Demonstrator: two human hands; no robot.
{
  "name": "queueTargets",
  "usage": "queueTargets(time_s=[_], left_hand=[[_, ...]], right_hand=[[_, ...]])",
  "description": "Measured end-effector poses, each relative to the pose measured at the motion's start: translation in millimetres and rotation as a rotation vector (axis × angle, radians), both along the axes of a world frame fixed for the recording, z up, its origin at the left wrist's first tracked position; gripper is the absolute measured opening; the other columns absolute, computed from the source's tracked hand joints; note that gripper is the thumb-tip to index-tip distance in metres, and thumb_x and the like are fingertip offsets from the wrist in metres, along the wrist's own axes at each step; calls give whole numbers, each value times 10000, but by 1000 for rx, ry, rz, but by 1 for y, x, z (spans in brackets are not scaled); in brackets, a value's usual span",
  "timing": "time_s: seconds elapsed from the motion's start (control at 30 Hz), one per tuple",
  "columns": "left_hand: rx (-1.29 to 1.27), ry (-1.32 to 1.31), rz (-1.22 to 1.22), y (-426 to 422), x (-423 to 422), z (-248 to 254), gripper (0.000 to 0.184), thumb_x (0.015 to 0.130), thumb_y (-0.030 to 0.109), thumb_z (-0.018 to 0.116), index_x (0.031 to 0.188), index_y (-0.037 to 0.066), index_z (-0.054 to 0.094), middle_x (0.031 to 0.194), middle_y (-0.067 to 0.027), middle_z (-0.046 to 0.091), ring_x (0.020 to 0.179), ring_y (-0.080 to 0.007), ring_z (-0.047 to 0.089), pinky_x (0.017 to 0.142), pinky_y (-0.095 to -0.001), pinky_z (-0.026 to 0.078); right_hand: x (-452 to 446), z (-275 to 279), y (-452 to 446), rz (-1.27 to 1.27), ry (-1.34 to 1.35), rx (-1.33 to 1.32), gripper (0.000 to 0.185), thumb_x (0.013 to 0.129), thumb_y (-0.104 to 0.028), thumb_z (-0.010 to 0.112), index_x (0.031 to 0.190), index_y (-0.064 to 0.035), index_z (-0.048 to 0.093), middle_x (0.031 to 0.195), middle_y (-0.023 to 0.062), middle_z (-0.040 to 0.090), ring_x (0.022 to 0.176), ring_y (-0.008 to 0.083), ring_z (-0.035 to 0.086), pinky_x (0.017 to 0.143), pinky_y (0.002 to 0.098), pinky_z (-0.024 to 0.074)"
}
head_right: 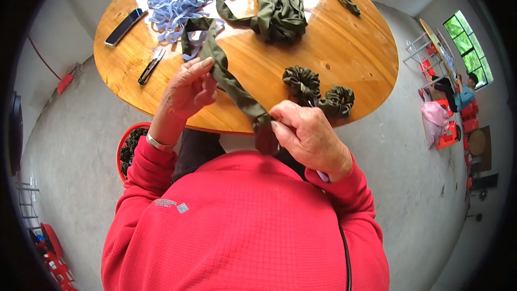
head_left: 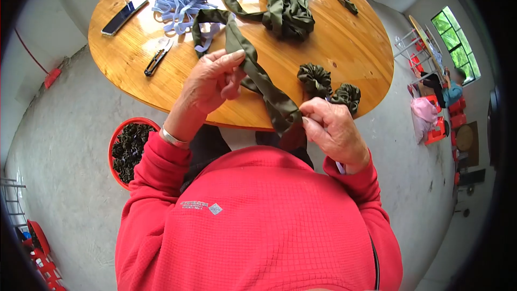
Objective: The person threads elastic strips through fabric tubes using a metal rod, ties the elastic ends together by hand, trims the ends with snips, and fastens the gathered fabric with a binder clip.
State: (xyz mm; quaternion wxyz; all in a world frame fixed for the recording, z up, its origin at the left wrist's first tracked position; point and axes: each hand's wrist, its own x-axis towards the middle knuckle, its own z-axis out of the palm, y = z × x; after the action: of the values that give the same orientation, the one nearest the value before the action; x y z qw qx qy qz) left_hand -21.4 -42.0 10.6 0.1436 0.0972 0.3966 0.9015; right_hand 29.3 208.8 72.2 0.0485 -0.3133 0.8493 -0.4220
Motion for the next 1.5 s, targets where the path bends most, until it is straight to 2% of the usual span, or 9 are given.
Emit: queueTargets(time_s=[0.2, 0.37, 0.6, 0.87, 0.93, 1.13, 1.27, 1.33, 1.5], left_hand=[[-27, -76, 43, 49, 22, 1, 174, 852, 122, 622, 726, 39, 535, 540, -56, 533, 357, -102, 414, 331, -226, 274], [59, -61, 58, 34, 24, 2, 158, 862, 95, 596, 732, 26, 538, 588, -68, 559, 368, -112, 428, 324, -224, 274], [-4, 87, 163, 19, 24, 15, 122, 871, 77, 581, 752, 49, 577, 583, -54, 557, 384, -93, 437, 316, -210, 284], [11, 70, 342, 3, 18, -2, 105, 875, 69, 580, 780, 84, 538, 570, 11, 470, 422, -59, 389, 332, -200, 250], [65, -62, 380, 8, 19, -7, 129, 878, 94, 587, 767, 104, 522, 514, 43, 365, 384, -58, 307, 337, -207, 236], [186, -135, 234, 25, 32, -6, 147, 876, 145, 604, 754, 120, 525, 520, 29, 423, 367, -81, 333, 353, -224, 274], [-32, -124, 219, 26, 40, -1, 181, 868, 206, 621, 791, 50, 570, 547, -18, 504, 376, -101, 401, 358, -242, 307], [-566, 106, 11, 4, 46, 14, 221, 858, 192, 626, 783, -16, 629, 603, -72, 586, 411, -95, 478, 404, -222, 375], [-954, 787, 469, -49, 51, 42, 155, 796, 8, 645, 950, 9, 646, 907, -106, 625, 761, -132, 605, 614, -228, 483]], right_hand=[[-27, -19, -21, 18, 215, -99, 95, 797, -53, 540, 838, 30, 557, 648, 155, 553, 541, 249, 584, 529, 335, 453], [-42, -15, -6, 272, -640, -217, 277, 946, -158, 433, 1088, 33, 575, 689, 58, 619, 592, 117, 603, 543, 230, 492], [-47, -19, -1, 262, -973, -481, 284, 936, -197, 485, 1053, 47, 570, 764, 114, 654, 636, 144, 633, 604, 263, 521], [-52, -17, 12, 63, -184, 90, 191, 876, -148, 519, 789, 3, 596, 691, 102, 640, 597, 163, 621, 540, 282, 462], [-42, -19, 2, -237, 758, 153, 178, 824, -142, 580, 931, -2, 602, 877, 145, 644, 816, 318, 612, 696, 396, 465], [-27, -24, -24, 5, 638, 126, 170, 792, -164, 640, 908, -47, 598, 649, 89, 565, 624, 266, 572, 635, 353, 396], [-25, -22, -19, 28, 308, -18, 71, 804, -78, 604, 831, -13, 606, 641, 108, 559, 574, 240, 557, 561, 332, 414], [-23, -13, -7, 23, 119, -62, 58, 816, -47, 585, 823, 7, 602, 635, 94, 549, 546, 195, 546, 521, 306, 415], [-15, 3, 23, 31, -72, -88, 64, 840, -13, 561, 845, 41, 595, 651, 46, 527, 516, 87, 518, 474, 236, 411]])
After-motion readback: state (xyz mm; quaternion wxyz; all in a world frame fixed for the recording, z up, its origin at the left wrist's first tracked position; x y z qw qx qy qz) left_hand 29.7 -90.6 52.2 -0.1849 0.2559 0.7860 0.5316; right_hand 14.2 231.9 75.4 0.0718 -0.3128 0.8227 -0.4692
